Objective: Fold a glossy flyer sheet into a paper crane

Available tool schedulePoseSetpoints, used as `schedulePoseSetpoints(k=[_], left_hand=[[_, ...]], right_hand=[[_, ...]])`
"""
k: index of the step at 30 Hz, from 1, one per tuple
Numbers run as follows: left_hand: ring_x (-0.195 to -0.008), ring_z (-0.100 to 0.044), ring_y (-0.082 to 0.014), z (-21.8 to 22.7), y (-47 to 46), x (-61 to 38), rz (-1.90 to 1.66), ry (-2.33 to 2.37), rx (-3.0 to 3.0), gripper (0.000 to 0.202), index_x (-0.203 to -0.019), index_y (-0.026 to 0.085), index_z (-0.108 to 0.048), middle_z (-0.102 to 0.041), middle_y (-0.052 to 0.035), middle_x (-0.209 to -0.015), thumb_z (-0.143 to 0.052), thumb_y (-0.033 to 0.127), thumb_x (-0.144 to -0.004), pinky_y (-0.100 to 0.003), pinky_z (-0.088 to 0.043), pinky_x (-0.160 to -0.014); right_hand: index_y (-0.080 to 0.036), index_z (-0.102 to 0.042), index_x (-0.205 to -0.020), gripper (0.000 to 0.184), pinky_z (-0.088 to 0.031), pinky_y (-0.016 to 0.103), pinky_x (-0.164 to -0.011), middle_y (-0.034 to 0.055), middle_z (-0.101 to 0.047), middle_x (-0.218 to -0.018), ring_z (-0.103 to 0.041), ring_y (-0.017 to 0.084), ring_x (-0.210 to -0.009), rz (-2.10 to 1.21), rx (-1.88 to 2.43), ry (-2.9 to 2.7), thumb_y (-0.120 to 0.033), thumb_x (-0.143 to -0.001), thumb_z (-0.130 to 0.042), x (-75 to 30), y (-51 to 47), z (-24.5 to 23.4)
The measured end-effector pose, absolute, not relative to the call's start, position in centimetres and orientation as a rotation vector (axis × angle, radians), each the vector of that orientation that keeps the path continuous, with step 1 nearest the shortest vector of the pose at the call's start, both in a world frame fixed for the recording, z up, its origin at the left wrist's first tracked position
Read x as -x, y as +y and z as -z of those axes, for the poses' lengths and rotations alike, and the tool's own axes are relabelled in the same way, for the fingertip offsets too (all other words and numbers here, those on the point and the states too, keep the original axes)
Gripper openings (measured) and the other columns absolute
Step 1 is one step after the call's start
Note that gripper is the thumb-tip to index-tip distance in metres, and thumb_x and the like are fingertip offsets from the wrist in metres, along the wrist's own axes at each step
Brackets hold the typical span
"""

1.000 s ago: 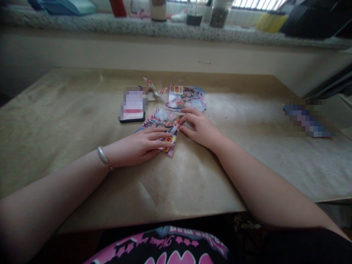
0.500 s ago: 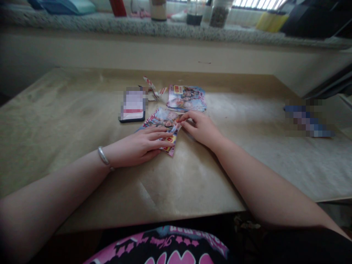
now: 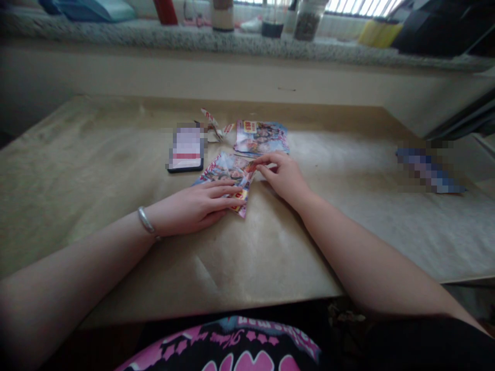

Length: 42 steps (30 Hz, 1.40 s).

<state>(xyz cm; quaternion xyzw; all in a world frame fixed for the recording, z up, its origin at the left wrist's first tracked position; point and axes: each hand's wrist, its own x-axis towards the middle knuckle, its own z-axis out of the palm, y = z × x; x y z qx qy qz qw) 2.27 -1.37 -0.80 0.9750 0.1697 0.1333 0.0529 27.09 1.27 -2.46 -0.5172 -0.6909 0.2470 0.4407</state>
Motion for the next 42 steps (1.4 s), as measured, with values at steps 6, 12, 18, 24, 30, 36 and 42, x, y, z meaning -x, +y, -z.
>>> schedulePoseSetpoints(k=[6, 12, 18, 24, 30, 36, 42], left_hand=[[-0.132, -0.050, -0.0252, 0.9, -1.4, -2.2, -0.414, 0.525, -2.957, 0.039, -0.131, 0.019, -0.058, -0.054, -0.0133, -0.140, -0.044, 0.017, -0.095, -0.043, -0.045, -0.109], [-0.129, -0.053, -0.0229, 0.9, -1.6, -2.5, -0.432, 0.555, -2.906, 0.038, -0.130, 0.017, -0.059, -0.056, -0.0132, -0.139, -0.043, 0.017, -0.095, -0.039, -0.046, -0.108], [-0.132, -0.050, -0.0232, 1.1, -1.7, -2.6, -0.403, 0.567, -2.860, 0.038, -0.127, 0.012, -0.059, -0.054, -0.0122, -0.141, -0.042, 0.014, -0.093, -0.040, -0.043, -0.112], [-0.134, -0.046, -0.0257, 1.2, -1.6, -2.5, -0.424, 0.552, -2.906, 0.037, -0.126, 0.014, -0.060, -0.057, -0.0103, -0.138, -0.043, 0.013, -0.093, -0.046, -0.040, -0.114], [-0.134, -0.045, -0.0253, 1.1, -1.5, -2.5, -0.411, 0.560, -2.896, 0.038, -0.127, 0.015, -0.059, -0.056, -0.0100, -0.138, -0.041, 0.014, -0.094, -0.046, -0.039, -0.115], [-0.135, -0.045, -0.0250, 1.3, -1.4, -2.5, -0.422, 0.553, -2.879, 0.037, -0.127, 0.016, -0.059, -0.056, -0.0111, -0.138, -0.043, 0.014, -0.094, -0.047, -0.038, -0.115], [-0.134, -0.046, -0.0252, 1.2, -1.5, -2.4, -0.423, 0.579, -2.855, 0.038, -0.129, 0.017, -0.058, -0.054, -0.0128, -0.139, -0.044, 0.015, -0.093, -0.046, -0.041, -0.112]], right_hand=[[-0.020, -0.071, -0.085, 0.013, -0.055, 0.033, -0.073, 0.0040, -0.070, -0.086, -0.065, 0.017, -0.079, -0.651, 1.352, -1.654, -0.025, -0.079, -0.060, -26.9, 1.5, 2.3], [-0.022, -0.060, -0.081, 0.004, -0.050, 0.029, -0.063, -0.0011, -0.063, -0.071, -0.058, 0.013, -0.064, -0.701, 1.317, -1.547, -0.022, -0.077, -0.062, -27.1, 2.1, 3.0], [-0.025, -0.055, -0.084, 0.011, -0.048, 0.027, -0.057, -0.0041, -0.058, -0.069, -0.058, 0.011, -0.058, -0.732, 1.251, -1.535, -0.031, -0.080, -0.063, -26.5, 1.7, 3.0], [-0.023, -0.059, -0.082, 0.013, -0.049, 0.027, -0.057, -0.0013, -0.065, -0.071, -0.060, 0.013, -0.060, -0.716, 1.313, -1.593, -0.034, -0.079, -0.065, -26.4, 1.2, 2.6], [-0.022, -0.060, -0.082, 0.012, -0.048, 0.027, -0.057, 0.0001, -0.068, -0.077, -0.059, 0.013, -0.063, -0.621, 1.321, -1.683, -0.033, -0.079, -0.065, -26.6, 1.1, 2.4], [-0.023, -0.060, -0.078, 0.015, -0.045, 0.027, -0.058, -0.0032, -0.061, -0.067, -0.055, 0.012, -0.060, -0.552, 1.307, -1.704, -0.033, -0.076, -0.070, -26.7, 1.1, 2.4], [-0.026, -0.053, -0.097, 0.032, -0.048, 0.027, -0.061, -0.0067, -0.054, -0.069, -0.056, 0.012, -0.062, -0.625, 1.225, -1.622, -0.029, -0.072, -0.073, -26.4, 0.8, 2.2]])
